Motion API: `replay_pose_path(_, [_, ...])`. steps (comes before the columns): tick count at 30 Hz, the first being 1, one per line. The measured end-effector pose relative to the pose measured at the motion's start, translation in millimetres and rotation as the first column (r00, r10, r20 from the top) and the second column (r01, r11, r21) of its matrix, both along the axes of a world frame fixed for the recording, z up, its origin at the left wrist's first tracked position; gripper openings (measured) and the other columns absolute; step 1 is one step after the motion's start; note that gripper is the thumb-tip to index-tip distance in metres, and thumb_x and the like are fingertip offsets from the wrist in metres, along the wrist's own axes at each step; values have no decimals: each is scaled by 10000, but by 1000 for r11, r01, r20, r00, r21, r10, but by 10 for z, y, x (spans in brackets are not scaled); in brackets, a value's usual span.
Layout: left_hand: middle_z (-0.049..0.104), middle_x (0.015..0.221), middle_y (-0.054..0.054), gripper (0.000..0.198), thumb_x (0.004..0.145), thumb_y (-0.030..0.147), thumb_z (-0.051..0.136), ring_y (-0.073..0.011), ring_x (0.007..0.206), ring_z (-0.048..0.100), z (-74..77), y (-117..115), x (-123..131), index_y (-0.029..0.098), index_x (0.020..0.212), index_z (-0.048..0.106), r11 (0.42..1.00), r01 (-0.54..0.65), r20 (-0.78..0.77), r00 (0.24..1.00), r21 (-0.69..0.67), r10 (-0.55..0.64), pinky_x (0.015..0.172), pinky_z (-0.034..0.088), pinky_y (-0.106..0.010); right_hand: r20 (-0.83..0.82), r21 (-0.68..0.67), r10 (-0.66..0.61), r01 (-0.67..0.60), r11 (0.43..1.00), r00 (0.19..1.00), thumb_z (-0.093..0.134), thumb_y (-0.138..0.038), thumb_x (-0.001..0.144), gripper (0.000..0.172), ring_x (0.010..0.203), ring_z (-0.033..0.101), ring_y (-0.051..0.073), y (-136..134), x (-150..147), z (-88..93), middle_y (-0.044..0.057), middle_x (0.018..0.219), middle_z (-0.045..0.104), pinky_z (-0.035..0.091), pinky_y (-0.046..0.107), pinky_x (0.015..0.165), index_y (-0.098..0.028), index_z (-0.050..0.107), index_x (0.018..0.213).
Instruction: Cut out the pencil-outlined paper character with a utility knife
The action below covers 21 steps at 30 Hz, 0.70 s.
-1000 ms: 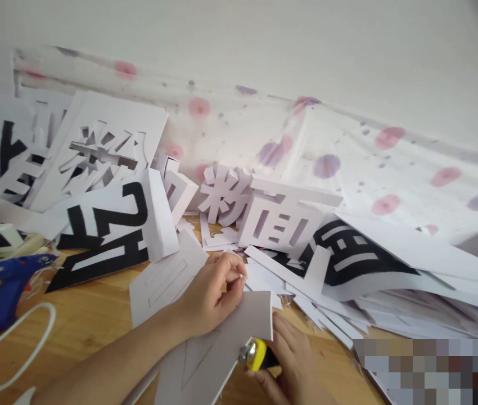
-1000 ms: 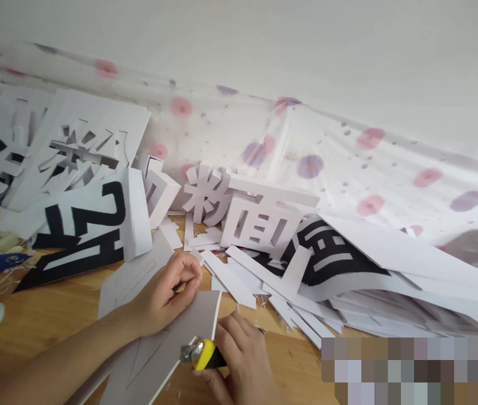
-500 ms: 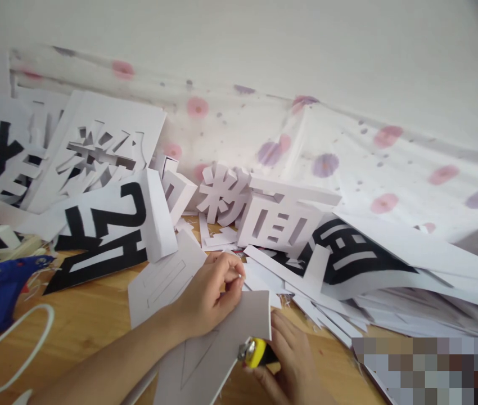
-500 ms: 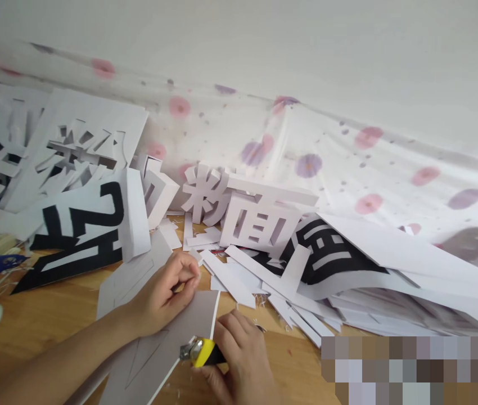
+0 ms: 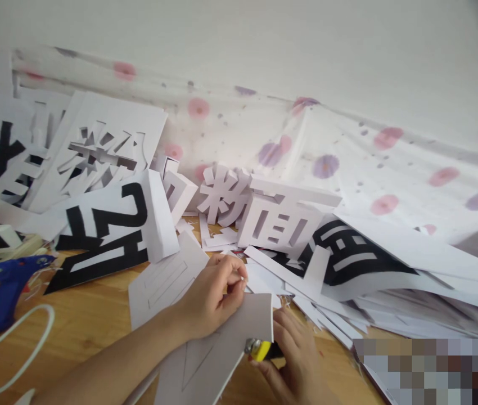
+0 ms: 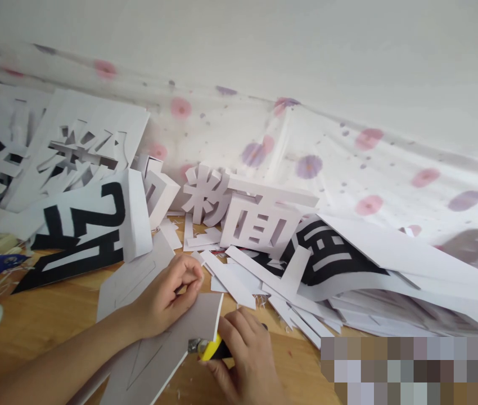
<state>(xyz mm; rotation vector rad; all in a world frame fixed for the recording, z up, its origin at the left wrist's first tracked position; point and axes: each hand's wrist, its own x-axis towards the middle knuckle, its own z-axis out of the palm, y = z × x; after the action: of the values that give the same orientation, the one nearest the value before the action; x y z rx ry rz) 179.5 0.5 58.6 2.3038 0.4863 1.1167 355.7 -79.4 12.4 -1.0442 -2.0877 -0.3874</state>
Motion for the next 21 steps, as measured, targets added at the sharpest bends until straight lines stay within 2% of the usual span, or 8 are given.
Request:
replay_pose_path(7, [416, 553, 71, 64, 861, 162, 343, -135, 566, 431, 30, 5, 3, 226, 852, 351, 999, -51, -30, 998, -16, 50, 679, 371, -314, -53, -15, -15, 14, 1000, 999, 407, -479, 866, 366, 851, 593, 241, -9, 30, -41, 90, 927, 609, 484, 346, 668, -195, 490, 1082])
replay_pose_path(10, [457, 562, 55, 93, 850, 135, 347, -166, 686, 481, 36, 33, -8, 226, 850, 362, 993, -101, -38, 994, 64, 103, 739, 362, -333, -102, -144, 37, -51, 988, 994, 324, -515, 886, 459, 894, 593, 223, -83, 91, -120, 94, 994, 605, 494, 324, 703, -208, 434, 1208])
replay_pose_path(14, [449, 542, 52, 114, 850, 118, 341, -185, 775, 488, 52, 76, -36, 228, 853, 370, 983, -147, -44, 987, 110, 153, 757, 352, -327, -306, -408, 77, -203, 890, 949, 266, -550, 888, 471, 787, 597, 186, -155, 113, -215, 61, 913, 600, 492, 320, 674, -241, 407, 1214])
replay_pose_path(17, [398, 521, 67, 101, 865, 133, 329, -180, 747, 484, 57, 83, -43, 233, 870, 347, 991, -109, -72, 991, 82, 115, 751, 348, -319, -459, -445, 85, -311, 840, 885, 294, -565, 876, 416, 675, 575, 163, -158, 49, -200, 33, 813, 595, 483, 304, 611, -243, 425, 1106])
replay_pose_path(19, [395, 534, 68, 92, 871, 142, 322, -173, 717, 471, 51, 77, -37, 233, 873, 331, 994, -84, -83, 993, 66, 89, 751, 345, -317, -467, -430, 74, -299, 851, 881, 289, -537, 891, 359, 650, 573, 150, -153, 2, -158, 18, 768, 600, 476, 285, 598, -247, 431, 1047])
replay_pose_path(21, [411, 556, 66, 86, 873, 146, 322, -164, 684, 452, 40, 70, -27, 232, 874, 325, 996, -67, -93, 993, 58, 73, 756, 342, -319, -409, -353, 31, -189, 916, 912, 255, -494, 916, 326, 621, 576, 137, -152, -17, -122, 4, 721, 605, 472, 264, 583, -245, 437, 1023])
